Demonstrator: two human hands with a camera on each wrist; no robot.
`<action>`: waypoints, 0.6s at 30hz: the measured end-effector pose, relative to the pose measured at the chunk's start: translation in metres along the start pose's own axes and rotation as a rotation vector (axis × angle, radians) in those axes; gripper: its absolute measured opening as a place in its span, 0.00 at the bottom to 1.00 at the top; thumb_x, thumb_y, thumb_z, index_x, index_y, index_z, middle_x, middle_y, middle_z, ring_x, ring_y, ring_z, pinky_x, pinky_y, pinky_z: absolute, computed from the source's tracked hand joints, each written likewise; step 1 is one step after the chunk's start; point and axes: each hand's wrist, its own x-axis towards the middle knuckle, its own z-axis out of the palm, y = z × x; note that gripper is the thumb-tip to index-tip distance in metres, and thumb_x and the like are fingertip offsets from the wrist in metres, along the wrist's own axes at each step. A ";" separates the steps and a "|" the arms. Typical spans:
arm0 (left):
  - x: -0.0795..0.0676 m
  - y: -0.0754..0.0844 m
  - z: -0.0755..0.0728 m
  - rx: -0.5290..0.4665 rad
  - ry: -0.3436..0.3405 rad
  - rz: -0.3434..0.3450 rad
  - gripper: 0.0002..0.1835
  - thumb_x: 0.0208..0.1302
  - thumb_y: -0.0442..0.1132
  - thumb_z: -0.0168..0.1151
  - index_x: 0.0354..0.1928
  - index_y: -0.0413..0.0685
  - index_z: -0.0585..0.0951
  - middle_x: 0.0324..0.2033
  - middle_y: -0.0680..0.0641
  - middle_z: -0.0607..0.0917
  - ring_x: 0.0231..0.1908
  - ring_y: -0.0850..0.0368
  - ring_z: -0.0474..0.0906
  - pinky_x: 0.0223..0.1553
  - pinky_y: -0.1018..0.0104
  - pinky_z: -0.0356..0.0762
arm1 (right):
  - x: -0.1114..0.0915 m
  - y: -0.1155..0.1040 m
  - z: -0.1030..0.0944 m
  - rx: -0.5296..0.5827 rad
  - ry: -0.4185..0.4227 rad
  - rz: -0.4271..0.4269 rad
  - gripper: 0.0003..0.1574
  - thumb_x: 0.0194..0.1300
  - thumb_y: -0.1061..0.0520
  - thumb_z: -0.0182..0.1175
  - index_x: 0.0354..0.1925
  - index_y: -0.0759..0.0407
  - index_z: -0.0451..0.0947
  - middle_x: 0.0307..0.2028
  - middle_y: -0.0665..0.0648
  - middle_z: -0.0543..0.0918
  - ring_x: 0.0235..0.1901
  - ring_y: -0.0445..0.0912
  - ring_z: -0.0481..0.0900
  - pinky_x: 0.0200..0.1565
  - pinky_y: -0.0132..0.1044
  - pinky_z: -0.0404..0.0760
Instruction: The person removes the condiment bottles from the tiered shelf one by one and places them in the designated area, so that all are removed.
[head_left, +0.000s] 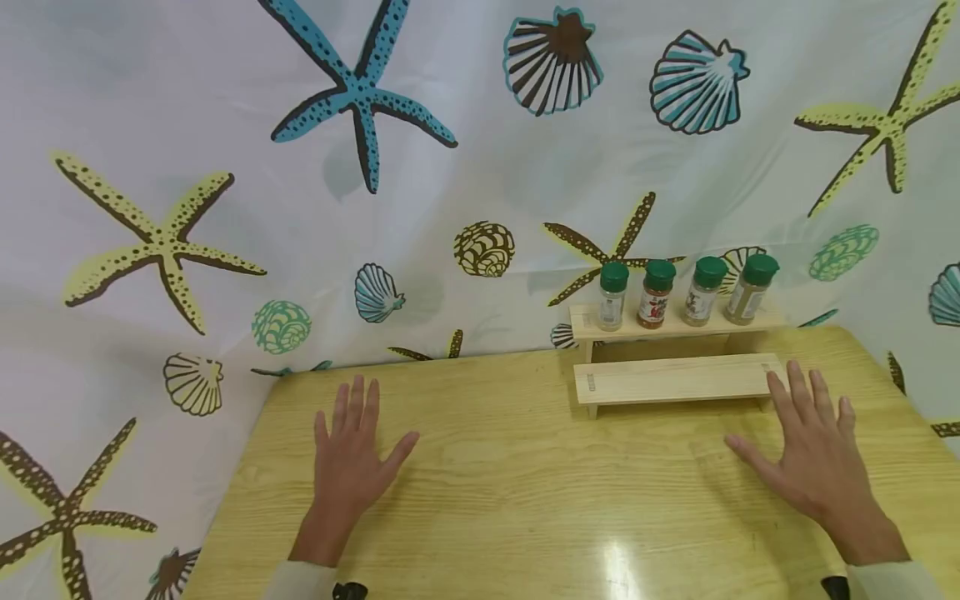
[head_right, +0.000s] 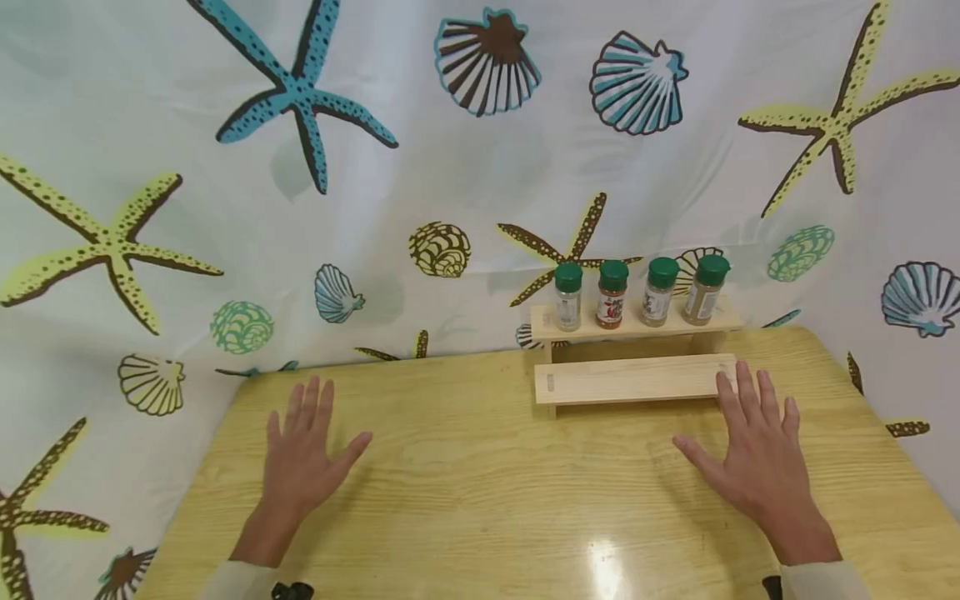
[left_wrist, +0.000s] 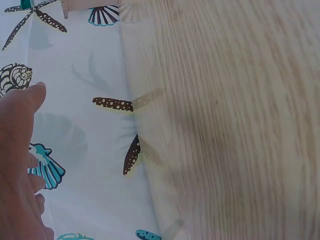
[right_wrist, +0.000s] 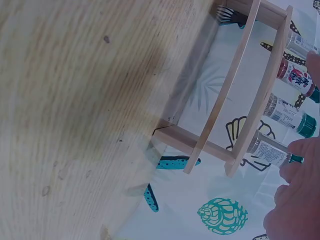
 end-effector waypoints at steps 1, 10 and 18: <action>0.001 0.001 0.001 -0.015 -0.005 -0.003 0.50 0.61 0.68 0.51 0.75 0.45 0.48 0.74 0.39 0.50 0.73 0.39 0.44 0.65 0.30 0.45 | 0.001 0.000 -0.001 0.000 0.003 -0.002 0.60 0.61 0.31 0.56 0.75 0.59 0.39 0.75 0.65 0.38 0.74 0.62 0.33 0.65 0.73 0.38; 0.009 0.018 0.010 -0.114 -0.043 -0.024 0.50 0.62 0.66 0.52 0.75 0.45 0.47 0.75 0.41 0.47 0.74 0.41 0.41 0.67 0.32 0.45 | 0.006 -0.003 -0.005 0.029 0.011 -0.008 0.60 0.61 0.33 0.56 0.75 0.59 0.40 0.75 0.65 0.39 0.74 0.62 0.34 0.62 0.75 0.43; 0.017 0.035 0.021 -0.260 -0.053 -0.020 0.50 0.61 0.63 0.56 0.74 0.44 0.48 0.74 0.40 0.48 0.74 0.40 0.44 0.68 0.34 0.51 | 0.015 -0.004 -0.008 0.130 -0.003 -0.002 0.59 0.63 0.37 0.58 0.75 0.58 0.37 0.74 0.67 0.40 0.73 0.65 0.38 0.65 0.71 0.46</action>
